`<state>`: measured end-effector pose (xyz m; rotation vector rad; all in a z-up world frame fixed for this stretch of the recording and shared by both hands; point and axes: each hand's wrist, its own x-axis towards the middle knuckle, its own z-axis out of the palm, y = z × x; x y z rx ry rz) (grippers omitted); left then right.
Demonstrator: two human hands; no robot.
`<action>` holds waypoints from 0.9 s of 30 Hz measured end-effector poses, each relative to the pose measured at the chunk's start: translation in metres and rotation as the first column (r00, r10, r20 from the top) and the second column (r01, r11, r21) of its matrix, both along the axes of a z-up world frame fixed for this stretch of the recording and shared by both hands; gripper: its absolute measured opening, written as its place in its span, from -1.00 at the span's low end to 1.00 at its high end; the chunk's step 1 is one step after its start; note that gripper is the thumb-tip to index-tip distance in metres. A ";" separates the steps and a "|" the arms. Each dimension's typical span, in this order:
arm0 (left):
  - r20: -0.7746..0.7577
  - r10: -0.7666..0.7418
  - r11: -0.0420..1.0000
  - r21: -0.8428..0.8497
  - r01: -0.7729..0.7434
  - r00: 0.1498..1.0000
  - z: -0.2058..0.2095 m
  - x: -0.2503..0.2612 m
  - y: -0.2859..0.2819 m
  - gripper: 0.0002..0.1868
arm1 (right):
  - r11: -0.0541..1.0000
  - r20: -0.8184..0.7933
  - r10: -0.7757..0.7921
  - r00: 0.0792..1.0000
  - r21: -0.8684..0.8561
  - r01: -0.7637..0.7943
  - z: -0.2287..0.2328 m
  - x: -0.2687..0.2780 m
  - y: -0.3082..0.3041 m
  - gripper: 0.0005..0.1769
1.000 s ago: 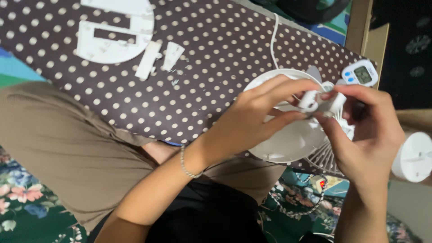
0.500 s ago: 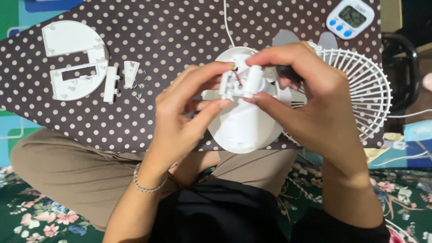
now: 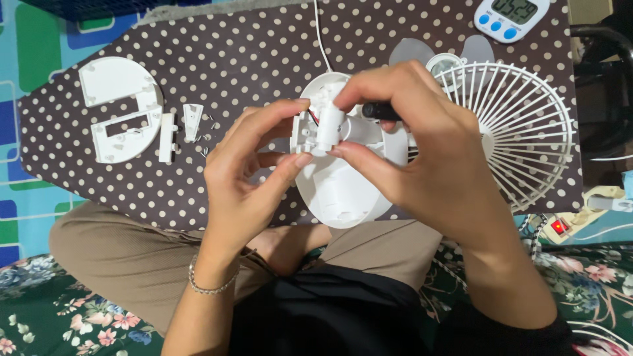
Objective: The person assembles a small white fan by attaching plastic components and securing them with screws. They use a screwdriver to fasten parts together and connect wires to the motor housing.
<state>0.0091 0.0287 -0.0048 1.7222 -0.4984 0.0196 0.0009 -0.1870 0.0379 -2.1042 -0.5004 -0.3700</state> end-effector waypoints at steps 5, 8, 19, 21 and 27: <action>0.180 0.067 0.977 0.189 -0.101 0.981 0.014 -0.002 0.003 -0.52 | 0.994 0.057 -0.018 0.998 -0.107 0.024 0.001 -0.006 0.003 -0.60; 0.327 0.066 0.961 0.232 -0.148 0.943 0.021 -0.001 0.005 -0.54 | 0.990 0.036 -0.059 0.998 -0.123 0.063 0.002 -0.007 0.006 -0.61; 0.355 0.205 0.974 0.023 -0.227 0.912 0.006 -0.006 -0.018 -0.64 | 0.981 -0.118 -0.102 0.988 0.152 0.120 -0.018 -0.013 0.009 -0.53; 0.313 0.250 0.968 -0.050 -0.247 0.916 0.001 -0.010 -0.021 -0.63 | 0.976 -0.105 -0.128 0.986 0.161 0.144 -0.026 -0.014 0.006 -0.52; 0.193 0.353 0.935 -0.065 -0.348 0.915 0.005 -0.033 -0.036 -0.62 | 0.950 -0.048 -0.102 0.994 0.292 0.112 -0.049 -0.011 -0.007 -0.58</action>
